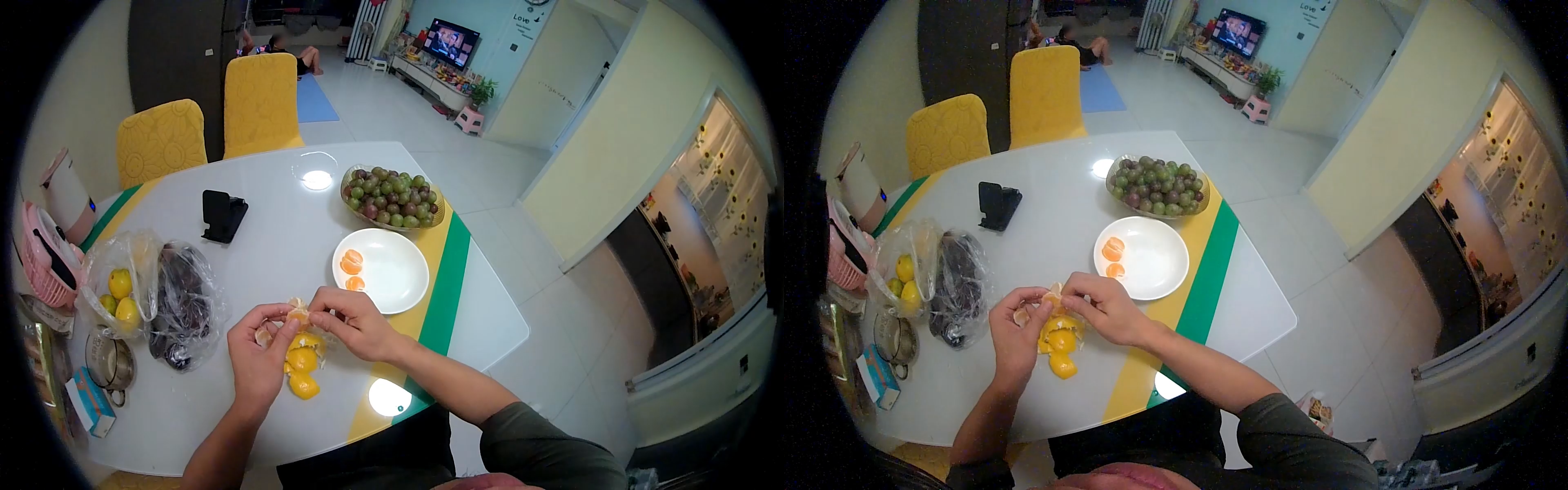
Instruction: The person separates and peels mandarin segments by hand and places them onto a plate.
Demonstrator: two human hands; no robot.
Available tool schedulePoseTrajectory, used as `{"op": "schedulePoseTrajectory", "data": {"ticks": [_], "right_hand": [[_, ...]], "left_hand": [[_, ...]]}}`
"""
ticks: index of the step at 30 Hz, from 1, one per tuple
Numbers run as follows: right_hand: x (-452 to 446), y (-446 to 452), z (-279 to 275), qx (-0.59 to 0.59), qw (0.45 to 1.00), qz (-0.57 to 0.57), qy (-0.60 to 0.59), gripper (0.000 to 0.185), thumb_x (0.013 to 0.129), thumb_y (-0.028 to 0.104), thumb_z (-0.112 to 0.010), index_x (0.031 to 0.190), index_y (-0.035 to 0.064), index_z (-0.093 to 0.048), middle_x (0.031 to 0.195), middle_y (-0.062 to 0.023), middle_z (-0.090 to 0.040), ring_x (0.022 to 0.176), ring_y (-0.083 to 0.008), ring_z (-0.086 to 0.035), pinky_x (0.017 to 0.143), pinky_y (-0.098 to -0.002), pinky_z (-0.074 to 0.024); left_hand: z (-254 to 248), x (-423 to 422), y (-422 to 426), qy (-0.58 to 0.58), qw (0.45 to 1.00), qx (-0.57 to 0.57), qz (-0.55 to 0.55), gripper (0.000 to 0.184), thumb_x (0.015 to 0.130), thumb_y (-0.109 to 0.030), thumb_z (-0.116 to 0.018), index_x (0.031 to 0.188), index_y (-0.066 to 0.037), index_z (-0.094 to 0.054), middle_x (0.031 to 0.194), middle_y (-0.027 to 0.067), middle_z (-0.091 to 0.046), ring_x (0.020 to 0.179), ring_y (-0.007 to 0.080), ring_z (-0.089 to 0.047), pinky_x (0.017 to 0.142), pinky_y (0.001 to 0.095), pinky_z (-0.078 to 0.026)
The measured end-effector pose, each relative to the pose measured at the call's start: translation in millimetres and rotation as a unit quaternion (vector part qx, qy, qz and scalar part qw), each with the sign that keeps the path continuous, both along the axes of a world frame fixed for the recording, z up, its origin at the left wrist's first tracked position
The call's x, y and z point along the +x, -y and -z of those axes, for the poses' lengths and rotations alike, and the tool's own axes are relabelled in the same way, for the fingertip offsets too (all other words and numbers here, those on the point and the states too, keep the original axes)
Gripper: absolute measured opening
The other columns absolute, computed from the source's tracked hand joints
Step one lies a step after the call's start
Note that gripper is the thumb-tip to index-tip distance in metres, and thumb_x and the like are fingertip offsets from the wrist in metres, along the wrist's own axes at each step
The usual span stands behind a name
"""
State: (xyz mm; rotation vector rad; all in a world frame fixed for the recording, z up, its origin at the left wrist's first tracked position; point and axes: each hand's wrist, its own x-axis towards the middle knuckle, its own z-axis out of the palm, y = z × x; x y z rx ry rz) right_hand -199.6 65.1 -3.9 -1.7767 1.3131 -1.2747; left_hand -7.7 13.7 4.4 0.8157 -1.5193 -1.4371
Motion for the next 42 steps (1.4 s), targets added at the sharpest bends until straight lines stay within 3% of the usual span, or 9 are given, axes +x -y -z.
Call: {"op": "schedulePoseTrajectory", "data": {"ticks": [4,10,19,22,26,29,32,38,42], "right_hand": [[1.1,-1.6,-3.0,0.019,1.000,0.001,0.025,0.015,0.102,0.018,-0.060,0.097,0.0038,-0.063,0.084,-0.0017,-0.058,0.074,-0.0100,-0.052,0.063,-0.0259,-0.0406],[0.2,-1.3,0.1,-0.008,0.999,-0.040,0.028,0.015,0.102,0.017,-0.059,0.097,0.0033,-0.061,0.086,-0.0027,-0.056,0.076,-0.0106,-0.050,0.065,-0.0264,-0.0395],[-0.1,-1.6,-1.5,-0.001,0.999,-0.038,0.039,0.016,0.103,0.017,-0.058,0.095,0.0027,-0.058,0.085,-0.0021,-0.053,0.075,-0.0101,-0.047,0.065,-0.0257,-0.0387],[-2.6,-1.9,-2.8,0.031,0.998,-0.022,0.057,0.017,0.104,0.017,-0.057,0.096,0.0030,-0.058,0.088,-0.0014,-0.054,0.078,-0.0082,-0.049,0.065,-0.0240,-0.0401],[3.2,-1.9,-5.7,0.046,0.993,0.000,0.110,0.015,0.101,0.018,-0.064,0.103,0.0033,-0.063,0.094,-0.0010,-0.062,0.085,-0.0050,-0.056,0.066,-0.0216,-0.0433],[5.1,-2.1,-6.9,0.007,0.998,0.006,0.061,0.017,0.098,0.017,-0.068,0.108,0.0045,-0.067,0.090,-0.0025,-0.067,0.077,-0.0051,-0.058,0.058,-0.0212,-0.0422],[-0.4,-2.1,1.7,0.025,0.999,0.024,0.020,0.013,0.096,0.013,-0.072,0.105,0.0045,-0.070,0.092,-0.0016,-0.070,0.076,-0.0064,-0.064,0.060,-0.0208,-0.0449],[0.8,-0.5,4.5,0.013,0.998,0.021,0.056,0.006,0.097,0.009,-0.069,0.100,0.0039,-0.069,0.088,-0.0015,-0.069,0.072,-0.0081,-0.065,0.058,-0.0214,-0.0451],[2.0,-1.6,0.7,-0.011,0.999,0.019,0.040,0.007,0.094,0.007,-0.068,0.099,0.0022,-0.066,0.086,-0.0059,-0.065,0.073,-0.0144,-0.061,0.061,-0.0269,-0.0458]], "left_hand": [[-0.9,1.9,-0.2,-0.002,0.999,0.040,0.028,0.015,0.091,-0.005,-0.074,0.104,0.003,-0.071,0.095,0.0041,-0.069,0.082,0.0065,-0.060,0.076,0.0219,-0.050],[-2.2,0.3,-0.8,0.022,0.999,-0.007,0.037,0.014,0.094,-0.009,-0.073,0.102,0.002,-0.071,0.093,0.0020,-0.069,0.084,0.0071,-0.061,0.078,0.0241,-0.050],[0.2,2.0,0.6,-0.007,0.999,0.028,0.027,0.014,0.096,-0.012,-0.072,0.101,0.001,-0.070,0.092,0.0010,-0.068,0.085,0.0077,-0.060,0.079,0.0243,-0.049],[-1.3,0.1,1.6,-0.011,1.000,0.001,0.006,0.013,0.095,-0.005,-0.072,0.103,0.004,-0.070,0.086,0.0002,-0.067,0.072,0.0028,-0.056,0.066,0.0183,-0.046],[-0.7,0.9,1.0,-0.009,1.000,0.024,0.016,0.014,0.094,-0.005,-0.072,0.105,0.004,-0.070,0.085,-0.0002,-0.066,0.071,0.0021,-0.055,0.066,0.0178,-0.046],[-0.4,-0.3,0.9,-0.014,1.000,0.016,0.014,0.014,0.094,-0.004,-0.072,0.105,0.004,-0.070,0.082,-0.0008,-0.065,0.070,0.0015,-0.054,0.064,0.0175,-0.046],[1.6,0.0,1.3,-0.003,1.000,0.022,0.015,0.014,0.093,-0.005,-0.073,0.104,0.004,-0.071,0.081,-0.0013,-0.064,0.069,0.0014,-0.053,0.063,0.0176,-0.045],[-1.8,0.8,0.2,0.018,0.999,0.023,0.015,0.014,0.092,-0.006,-0.076,0.102,0.003,-0.072,0.077,-0.0031,-0.061,0.067,0.0010,-0.050,0.061,0.0173,-0.043],[-2.9,1.7,-0.2,0.035,0.999,-0.001,0.014,0.014,0.091,-0.006,-0.076,0.101,0.003,-0.072,0.075,-0.0041,-0.058,0.066,0.0008,-0.049,0.059,0.0172,-0.041]]}}
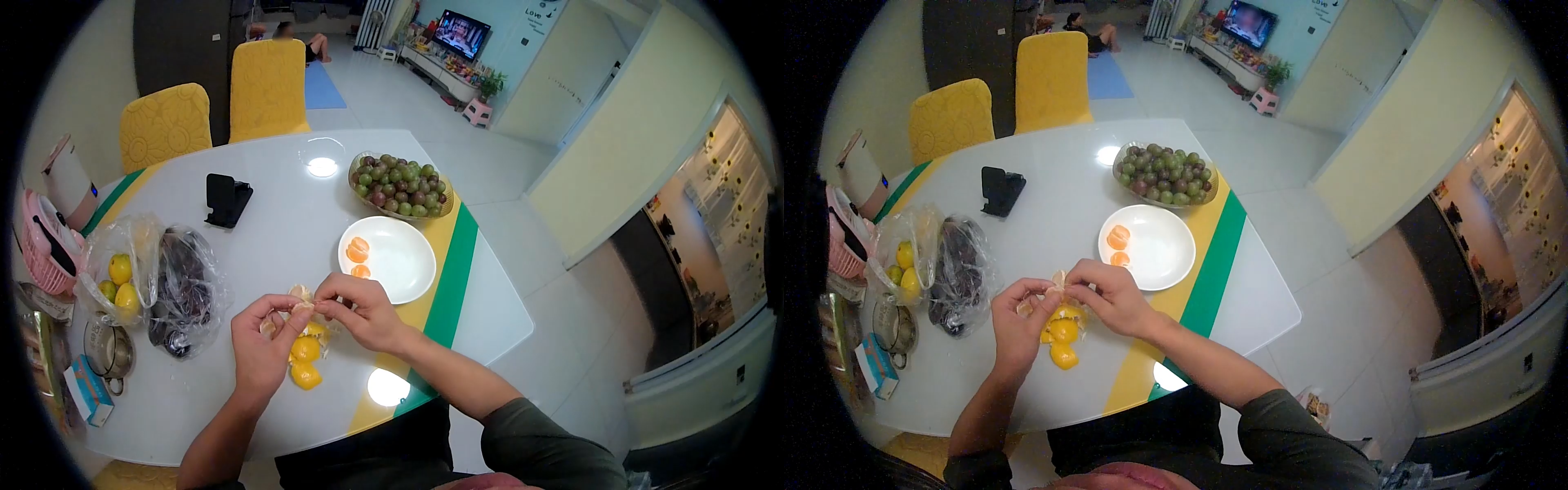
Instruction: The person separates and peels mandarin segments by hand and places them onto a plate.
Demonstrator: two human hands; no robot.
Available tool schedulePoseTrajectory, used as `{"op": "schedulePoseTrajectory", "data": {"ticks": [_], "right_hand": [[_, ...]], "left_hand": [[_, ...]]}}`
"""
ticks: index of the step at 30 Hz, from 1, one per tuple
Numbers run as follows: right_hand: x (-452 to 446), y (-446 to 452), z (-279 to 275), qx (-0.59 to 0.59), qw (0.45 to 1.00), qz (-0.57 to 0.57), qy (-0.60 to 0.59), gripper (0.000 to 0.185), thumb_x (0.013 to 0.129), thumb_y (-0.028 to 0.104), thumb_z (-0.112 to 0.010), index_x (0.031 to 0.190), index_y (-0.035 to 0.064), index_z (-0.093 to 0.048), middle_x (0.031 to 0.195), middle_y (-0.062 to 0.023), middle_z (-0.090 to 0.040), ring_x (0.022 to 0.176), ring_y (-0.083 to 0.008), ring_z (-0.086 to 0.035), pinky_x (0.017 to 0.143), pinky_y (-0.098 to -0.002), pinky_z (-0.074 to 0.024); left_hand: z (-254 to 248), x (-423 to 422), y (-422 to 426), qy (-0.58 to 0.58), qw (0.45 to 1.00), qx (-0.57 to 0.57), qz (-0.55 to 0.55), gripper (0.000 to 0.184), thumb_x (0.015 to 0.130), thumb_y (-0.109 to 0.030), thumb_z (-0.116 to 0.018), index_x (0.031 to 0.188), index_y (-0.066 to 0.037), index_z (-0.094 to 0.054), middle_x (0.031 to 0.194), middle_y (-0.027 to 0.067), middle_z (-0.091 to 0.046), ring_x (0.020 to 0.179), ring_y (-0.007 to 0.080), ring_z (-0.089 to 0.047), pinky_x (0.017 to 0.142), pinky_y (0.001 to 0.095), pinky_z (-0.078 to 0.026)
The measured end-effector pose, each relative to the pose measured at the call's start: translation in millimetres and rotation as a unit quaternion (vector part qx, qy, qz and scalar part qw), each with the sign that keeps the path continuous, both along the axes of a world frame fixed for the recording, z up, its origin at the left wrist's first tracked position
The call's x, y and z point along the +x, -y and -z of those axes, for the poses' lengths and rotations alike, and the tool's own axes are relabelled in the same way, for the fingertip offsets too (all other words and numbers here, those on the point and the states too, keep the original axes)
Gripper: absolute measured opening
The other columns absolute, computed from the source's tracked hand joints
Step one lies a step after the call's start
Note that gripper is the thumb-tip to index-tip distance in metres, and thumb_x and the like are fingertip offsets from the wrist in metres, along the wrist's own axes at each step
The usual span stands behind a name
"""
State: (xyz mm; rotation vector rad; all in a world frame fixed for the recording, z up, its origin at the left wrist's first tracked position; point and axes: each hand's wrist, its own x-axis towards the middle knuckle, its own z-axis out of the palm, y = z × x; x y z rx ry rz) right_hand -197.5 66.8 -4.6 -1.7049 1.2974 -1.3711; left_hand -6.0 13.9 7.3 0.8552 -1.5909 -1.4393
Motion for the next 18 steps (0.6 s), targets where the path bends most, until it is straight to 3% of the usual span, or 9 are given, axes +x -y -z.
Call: {"op": "schedulePoseTrajectory", "data": {"ticks": [5,8,11,13,16,18], "right_hand": [[0.7,0.4,0.9,-0.045,0.998,0.002,-0.033,0.007,0.092,0.002,-0.066,0.098,0.0010,-0.064,0.085,-0.0103,-0.061,0.073,-0.0220,-0.057,0.066,-0.0319,-0.0455],[1.4,-0.5,-2.3,-0.053,0.997,0.006,-0.053,0.006,0.091,0.001,-0.066,0.097,0.0012,-0.062,0.084,-0.0101,-0.060,0.071,-0.0215,-0.057,0.064,-0.0315,-0.0450],[0.5,-0.8,1.3,-0.069,0.996,-0.002,-0.064,0.004,0.094,-0.001,-0.064,0.095,0.0021,-0.062,0.084,-0.0067,-0.058,0.069,-0.0155,-0.051,0.061,-0.0271,-0.0411],[0.5,-0.2,4.1,-0.069,0.996,-0.001,-0.062,0.004,0.094,0.001,-0.065,0.095,0.0024,-0.062,0.085,-0.0059,-0.058,0.070,-0.0146,-0.052,0.060,-0.0262,-0.0412],[2.3,-2.2,-1.5,-0.028,0.998,0.009,-0.056,0.004,0.095,0.004,-0.066,0.096,0.0032,-0.063,0.088,-0.0043,-0.061,0.073,-0.0123,-0.057,0.059,-0.0250,-0.0422],[3.0,-2.8,-4.5,-0.007,0.999,0.015,-0.051,0.005,0.095,0.006,-0.066,0.099,0.0038,-0.064,0.090,-0.0033,-0.064,0.076,-0.0107,-0.060,0.058,-0.0243,-0.0429]], "left_hand": [[-0.2,0.0,-1.5,-0.004,1.000,0.011,-0.001,0.013,0.091,-0.005,-0.076,0.101,0.003,-0.072,0.073,-0.0044,-0.057,0.064,0.0011,-0.049,0.058,0.0174,-0.041],[0.9,-1.0,-1.5,-0.019,1.000,0.022,-0.002,0.013,0.091,-0.005,-0.076,0.100,0.003,-0.071,0.074,-0.0036,-0.059,0.064,0.0016,-0.050,0.059,0.0177,-0.042],[0.2,-1.3,-1.7,-0.027,0.999,0.034,-0.001,0.013,0.091,-0.006,-0.075,0.100,0.002,-0.071,0.079,-0.0019,-0.063,0.070,0.0033,-0.054,0.065,0.0193,-0.045],[0.1,1.1,-0.9,-0.018,0.999,0.040,0.002,0.012,0.091,-0.007,-0.075,0.100,0.000,-0.072,0.088,-0.0002,-0.066,0.079,0.0061,-0.057,0.075,0.0224,-0.048],[-2.7,0.8,-1.7,-0.044,0.996,0.072,0.011,0.012,0.092,-0.008,-0.075,0.099,0.000,-0.071,0.091,0.0016,-0.068,0.082,0.0077,-0.059,0.078,0.0238,-0.049],[2.3,0.3,0.4,-0.039,0.999,0.038,0.000,0.013,0.093,-0.008,-0.074,0.101,0.002,-0.071,0.084,0.0005,-0.067,0.074,0.0044,-0.058,0.069,0.0204,-0.049]]}}
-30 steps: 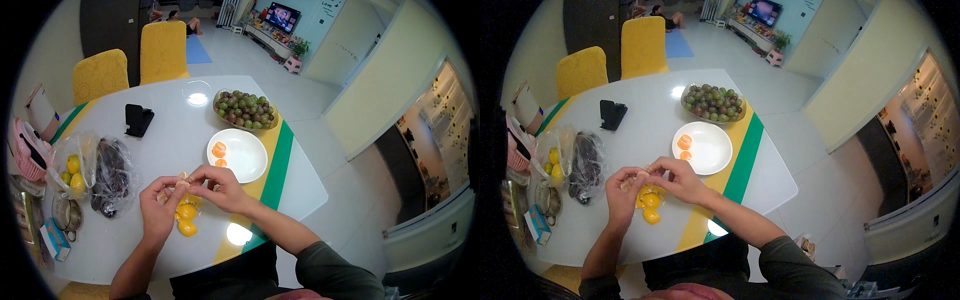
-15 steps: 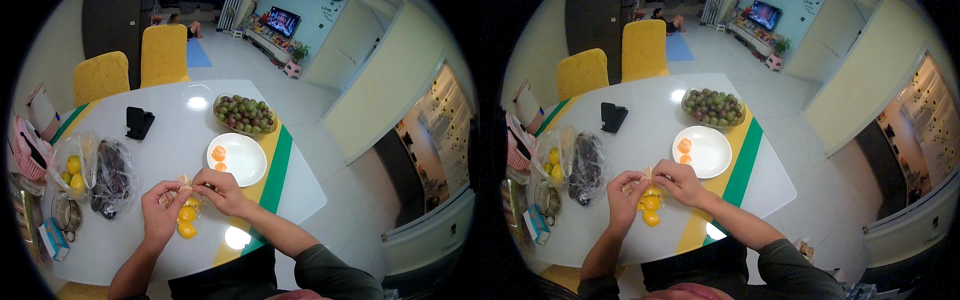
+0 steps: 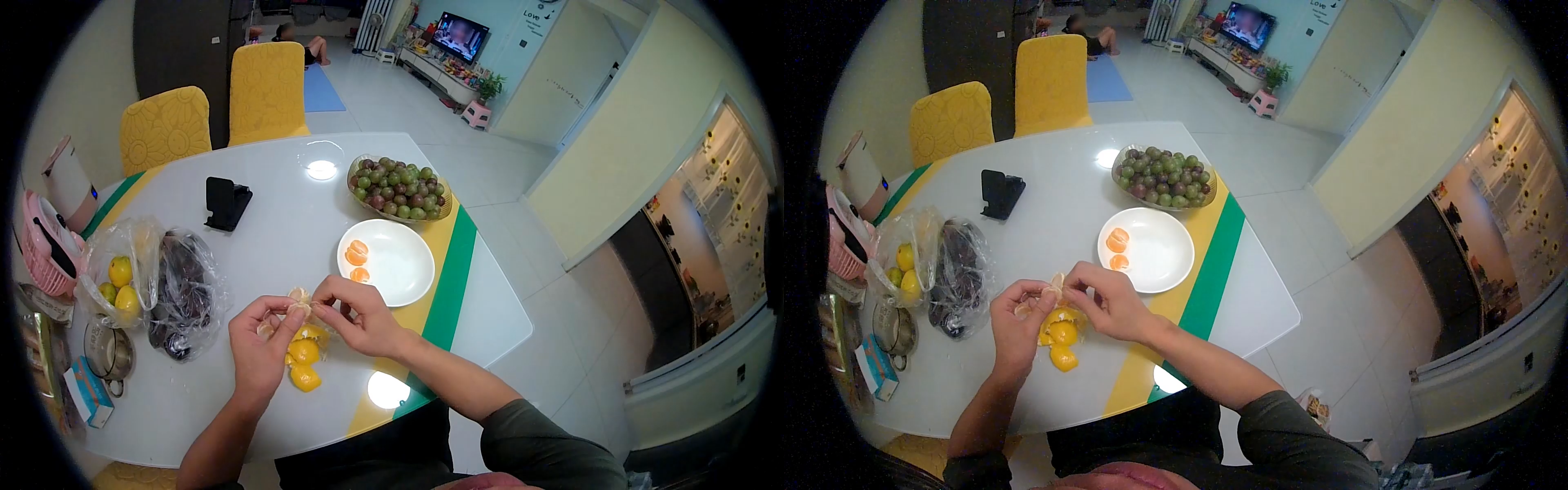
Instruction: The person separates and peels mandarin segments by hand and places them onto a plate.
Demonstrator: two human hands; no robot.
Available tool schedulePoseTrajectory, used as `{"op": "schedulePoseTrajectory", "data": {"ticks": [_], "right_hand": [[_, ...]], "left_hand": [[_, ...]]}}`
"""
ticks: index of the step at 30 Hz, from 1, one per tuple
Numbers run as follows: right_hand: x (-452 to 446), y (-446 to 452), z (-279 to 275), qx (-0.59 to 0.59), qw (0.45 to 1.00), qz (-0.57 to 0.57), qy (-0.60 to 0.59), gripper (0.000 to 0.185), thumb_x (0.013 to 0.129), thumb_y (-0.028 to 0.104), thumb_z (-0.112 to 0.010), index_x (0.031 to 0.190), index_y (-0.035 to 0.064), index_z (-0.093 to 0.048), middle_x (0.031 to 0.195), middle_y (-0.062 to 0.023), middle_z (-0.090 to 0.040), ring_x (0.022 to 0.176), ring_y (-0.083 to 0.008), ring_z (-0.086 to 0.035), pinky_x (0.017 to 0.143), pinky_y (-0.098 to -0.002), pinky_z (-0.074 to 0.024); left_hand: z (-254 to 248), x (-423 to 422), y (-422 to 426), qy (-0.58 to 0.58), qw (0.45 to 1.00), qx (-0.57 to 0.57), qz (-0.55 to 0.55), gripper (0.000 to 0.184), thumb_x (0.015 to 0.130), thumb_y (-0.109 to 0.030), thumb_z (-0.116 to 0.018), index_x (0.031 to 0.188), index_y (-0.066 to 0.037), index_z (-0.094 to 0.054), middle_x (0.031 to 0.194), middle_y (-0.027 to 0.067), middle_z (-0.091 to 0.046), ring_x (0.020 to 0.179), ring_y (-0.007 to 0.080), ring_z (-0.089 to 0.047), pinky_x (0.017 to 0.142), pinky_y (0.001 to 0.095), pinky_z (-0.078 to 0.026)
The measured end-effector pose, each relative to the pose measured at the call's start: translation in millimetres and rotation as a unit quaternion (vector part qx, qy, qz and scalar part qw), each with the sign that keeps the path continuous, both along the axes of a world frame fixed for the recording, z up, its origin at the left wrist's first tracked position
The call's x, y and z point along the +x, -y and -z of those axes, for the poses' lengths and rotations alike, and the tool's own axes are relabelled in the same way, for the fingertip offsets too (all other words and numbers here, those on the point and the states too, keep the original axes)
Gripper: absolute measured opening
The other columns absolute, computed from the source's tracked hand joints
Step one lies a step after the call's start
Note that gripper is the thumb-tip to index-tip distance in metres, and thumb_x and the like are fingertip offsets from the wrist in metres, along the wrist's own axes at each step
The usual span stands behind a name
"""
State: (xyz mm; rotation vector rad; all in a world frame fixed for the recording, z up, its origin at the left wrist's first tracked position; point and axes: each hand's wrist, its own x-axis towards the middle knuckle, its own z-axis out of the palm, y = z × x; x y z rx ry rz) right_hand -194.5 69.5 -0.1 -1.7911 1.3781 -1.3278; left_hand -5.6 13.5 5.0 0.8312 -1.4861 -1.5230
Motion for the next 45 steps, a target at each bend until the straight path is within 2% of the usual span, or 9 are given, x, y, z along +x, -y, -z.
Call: {"op": "schedulePoseTrajectory", "data": {"ticks": [1,4,7,23,26,29,35,38,45], "right_hand": [[0.1,0.2,-0.4,0.001,1.000,0.001,0.004,0.006,0.096,0.007,-0.067,0.101,0.0042,-0.066,0.092,-0.0029,-0.066,0.078,-0.0100,-0.062,0.057,-0.0239,-0.0433],[-0.2,0.5,-0.4,-0.015,1.000,0.001,0.001,0.010,0.096,0.009,-0.068,0.105,0.0052,-0.069,0.093,-0.0025,-0.069,0.078,-0.0090,-0.064,0.056,-0.0231,-0.0434],[-1.9,1.2,3.7,-0.033,0.999,-0.002,-0.007,0.012,0.095,0.009,-0.069,0.106,0.0056,-0.071,0.091,-0.0023,-0.071,0.075,-0.0086,-0.064,0.054,-0.0222,-0.0428],[-0.3,2.5,5.7,-0.057,0.998,0.020,-0.007,0.005,0.085,0.006,-0.068,0.091,0.0052,-0.069,0.078,-0.0004,-0.067,0.061,-0.0058,-0.056,0.051,-0.0220,-0.0403],[0.4,0.4,0.8,-0.036,0.999,0.006,-0.008,0.007,0.084,0.005,-0.068,0.089,0.0026,-0.064,0.076,-0.0063,-0.062,0.065,-0.0131,-0.061,0.055,-0.0271,-0.0453],[1.7,2.3,3.6,-0.058,0.998,0.003,0.005,0.004,0.084,0.005,-0.067,0.087,0.0044,-0.065,0.073,-0.0006,-0.061,0.057,-0.0068,-0.050,0.051,-0.0228,-0.0397],[1.5,2.8,5.6,-0.062,0.998,0.007,0.001,0.005,0.084,0.004,-0.066,0.088,0.0033,-0.063,0.073,-0.0016,-0.058,0.057,-0.0073,-0.050,0.051,-0.0233,-0.0402],[2.7,0.1,1.3,-0.039,0.999,0.014,0.002,0.009,0.083,0.004,-0.067,0.089,0.0010,-0.061,0.074,-0.0058,-0.057,0.063,-0.0130,-0.054,0.057,-0.0277,-0.0436],[2.3,0.8,3.1,-0.049,0.999,0.018,-0.004,0.009,0.083,0.004,-0.067,0.090,0.0004,-0.061,0.076,-0.0062,-0.057,0.064,-0.0131,-0.055,0.057,-0.0279,-0.0449]], "left_hand": [[1.7,-0.3,0.8,0.003,1.000,-0.017,-0.006,0.014,0.094,-0.008,-0.074,0.102,0.003,-0.071,0.080,-0.0001,-0.066,0.070,0.0028,-0.057,0.065,0.0186,-0.048],[1.0,-2.1,0.5,-0.021,1.000,-0.004,-0.006,0.014,0.094,-0.008,-0.074,0.102,0.003,-0.070,0.081,0.0002,-0.067,0.070,0.0026,-0.058,0.065,0.0185,-0.048],[0.7,1.5,1.2,-0.020,0.999,0.031,0.017,0.013,0.093,-0.009,-0.075,0.100,0.000,-0.070,0.092,0.0019,-0.069,0.084,0.0074,-0.061,0.078,0.0240,-0.051],[1.7,2.2,-0.1,0.013,1.000,0.009,0.017,0.011,0.092,-0.007,-0.075,0.099,0.000,-0.070,0.083,-0.0017,-0.064,0.073,0.0033,-0.056,0.068,0.0201,-0.047],[1.9,1.8,-1.1,0.014,1.000,0.010,0.016,0.011,0.092,-0.007,-0.075,0.099,0.000,-0.070,0.082,-0.0021,-0.063,0.072,0.0030,-0.055,0.067,0.0198,-0.047],[1.3,1.6,-1.3,0.020,1.000,-0.002,0.013,0.011,0.091,-0.006,-0.075,0.099,0.000,-0.070,0.081,-0.0025,-0.062,0.072,0.0028,-0.054,0.066,0.0196,-0.046],[1.8,0.9,-1.6,0.017,1.000,-0.009,0.013,0.012,0.091,-0.006,-0.075,0.099,0.001,-0.070,0.080,-0.0032,-0.061,0.071,0.0025,-0.052,0.065,0.0189,-0.044],[2.9,1.1,-1.6,0.017,1.000,-0.004,0.017,0.012,0.090,-0.005,-0.075,0.099,0.001,-0.070,0.079,-0.0036,-0.060,0.070,0.0022,-0.052,0.064,0.0187,-0.044],[-1.5,-0.1,-4.0,0.026,1.000,-0.009,0.015,0.011,0.091,-0.005,-0.075,0.099,0.001,-0.070,0.076,-0.0046,-0.059,0.067,0.0007,-0.050,0.060,0.0179,-0.041]]}}
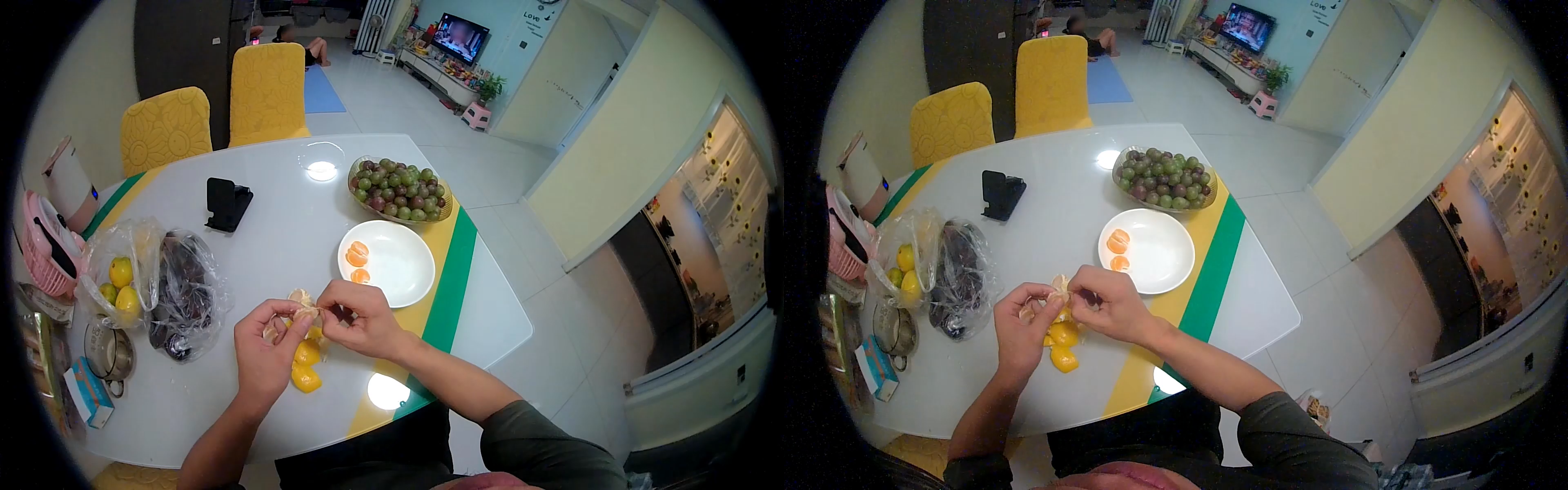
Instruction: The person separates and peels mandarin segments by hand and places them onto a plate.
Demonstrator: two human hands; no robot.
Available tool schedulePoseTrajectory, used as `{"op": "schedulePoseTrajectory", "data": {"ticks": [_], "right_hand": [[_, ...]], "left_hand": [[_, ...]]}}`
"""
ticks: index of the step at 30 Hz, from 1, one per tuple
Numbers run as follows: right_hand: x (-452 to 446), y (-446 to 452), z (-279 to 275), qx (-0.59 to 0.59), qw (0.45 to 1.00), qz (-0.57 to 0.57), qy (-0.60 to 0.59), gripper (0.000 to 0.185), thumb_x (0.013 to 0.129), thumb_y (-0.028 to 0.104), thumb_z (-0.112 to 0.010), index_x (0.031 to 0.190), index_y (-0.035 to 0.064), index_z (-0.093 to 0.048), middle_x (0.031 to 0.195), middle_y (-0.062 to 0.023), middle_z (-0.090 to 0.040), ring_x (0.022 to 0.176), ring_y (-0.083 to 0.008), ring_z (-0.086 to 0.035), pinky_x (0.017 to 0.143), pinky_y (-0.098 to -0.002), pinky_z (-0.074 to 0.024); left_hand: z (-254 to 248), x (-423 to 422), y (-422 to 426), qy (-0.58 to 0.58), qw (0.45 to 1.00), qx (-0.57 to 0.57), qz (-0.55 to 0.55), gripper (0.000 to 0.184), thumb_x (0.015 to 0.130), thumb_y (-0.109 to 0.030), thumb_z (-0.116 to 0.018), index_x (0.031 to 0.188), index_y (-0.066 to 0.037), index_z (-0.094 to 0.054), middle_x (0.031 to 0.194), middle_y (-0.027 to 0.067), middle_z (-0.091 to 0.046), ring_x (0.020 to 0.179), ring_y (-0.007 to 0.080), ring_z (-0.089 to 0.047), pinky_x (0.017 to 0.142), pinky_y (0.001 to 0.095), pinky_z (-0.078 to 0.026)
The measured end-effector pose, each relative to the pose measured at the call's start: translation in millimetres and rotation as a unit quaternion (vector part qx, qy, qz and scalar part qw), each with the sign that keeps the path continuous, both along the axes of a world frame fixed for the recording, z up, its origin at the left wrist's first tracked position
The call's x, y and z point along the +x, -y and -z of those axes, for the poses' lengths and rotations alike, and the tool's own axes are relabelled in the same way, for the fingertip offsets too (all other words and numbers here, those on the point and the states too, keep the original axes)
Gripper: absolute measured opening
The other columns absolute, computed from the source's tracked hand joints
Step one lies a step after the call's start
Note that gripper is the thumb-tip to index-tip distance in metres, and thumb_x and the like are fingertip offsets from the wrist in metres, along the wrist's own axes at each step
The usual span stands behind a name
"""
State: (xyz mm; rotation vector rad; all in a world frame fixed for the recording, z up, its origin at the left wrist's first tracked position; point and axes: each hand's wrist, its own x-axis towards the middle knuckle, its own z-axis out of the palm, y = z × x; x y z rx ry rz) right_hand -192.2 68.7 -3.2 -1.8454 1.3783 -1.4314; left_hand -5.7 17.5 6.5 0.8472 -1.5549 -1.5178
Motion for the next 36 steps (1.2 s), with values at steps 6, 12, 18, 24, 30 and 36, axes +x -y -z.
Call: {"op": "schedulePoseTrajectory", "data": {"ticks": [6,12,18,24,30,36], "right_hand": [[1.4,0.3,0.2,-0.020,1.000,0.010,0.004,0.008,0.084,0.004,-0.067,0.089,0.0006,-0.062,0.075,-0.0052,-0.057,0.062,-0.0117,-0.054,0.056,-0.0264,-0.0441],[-3.2,1.3,2.5,-0.031,0.998,0.051,0.010,0.005,0.084,0.002,-0.066,0.089,0.0025,-0.063,0.076,-0.0014,-0.059,0.060,-0.0067,-0.052,0.053,-0.0232,-0.0414],[-0.9,-0.9,-2.1,0.023,0.999,0.007,0.045,0.015,0.084,0.002,-0.069,0.098,0.0049,-0.069,0.086,0.0003,-0.066,0.072,-0.0058,-0.059,0.052,-0.0211,-0.0419],[0.6,1.1,-9.3,-0.015,0.997,-0.059,0.042,0.027,0.088,0.002,-0.073,0.115,0.0065,-0.074,0.099,-0.0037,-0.072,0.079,-0.0083,-0.062,0.053,-0.0214,-0.0437],[0.0,0.5,-0.5,0.001,0.998,-0.038,0.045,0.019,0.092,0.009,-0.073,0.111,0.0063,-0.075,0.097,-0.0035,-0.074,0.078,-0.0082,-0.066,0.056,-0.0209,-0.0453],[-2.1,0.2,4.1,0.049,0.995,-0.017,0.088,0.015,0.095,0.008,-0.072,0.108,0.0002,-0.073,0.095,-0.0045,-0.075,0.080,-0.0079,-0.071,0.058,-0.0190,-0.0493]], "left_hand": [[0.2,0.6,0.1,0.004,1.000,0.003,0.004,0.012,0.092,-0.005,-0.074,0.100,0.002,-0.069,0.077,-0.0035,-0.061,0.068,0.0010,-0.052,0.061,0.0181,-0.043],[6.8,-3.6,1.3,-0.022,0.999,-0.024,-0.032,0.013,0.092,-0.005,-0.075,0.100,0.004,-0.070,0.077,-0.0041,-0.060,0.065,0.0001,-0.048,0.058,0.0173,-0.041],[5.5,-2.4,2.8,-0.031,0.998,-0.021,-0.043,0.015,0.091,-0.006,-0.076,0.102,0.005,-0.072,0.080,-0.0012,-0.066,0.068,0.0018,-0.052,0.062,0.0182,-0.045],[5.1,0.0,2.3,-0.036,0.999,-0.008,-0.028,0.018,0.091,-0.006,-0.077,0.105,0.005,-0.075,0.090,0.0047,-0.073,0.077,0.0058,-0.062,0.071,0.0208,-0.051],[3.6,0.3,3.3,-0.021,1.000,0.005,-0.019,0.019,0.090,-0.006,-0.078,0.106,0.005,-0.075,0.093,0.0063,-0.074,0.080,0.0077,-0.064,0.074,0.0228,-0.053],[4.3,-0.9,2.5,-0.001,1.000,0.012,-0.018,0.018,0.087,0.000,-0.078,0.104,0.005,-0.075,0.092,0.0045,-0.072,0.079,0.0075,-0.062,0.073,0.0223,-0.052]]}}
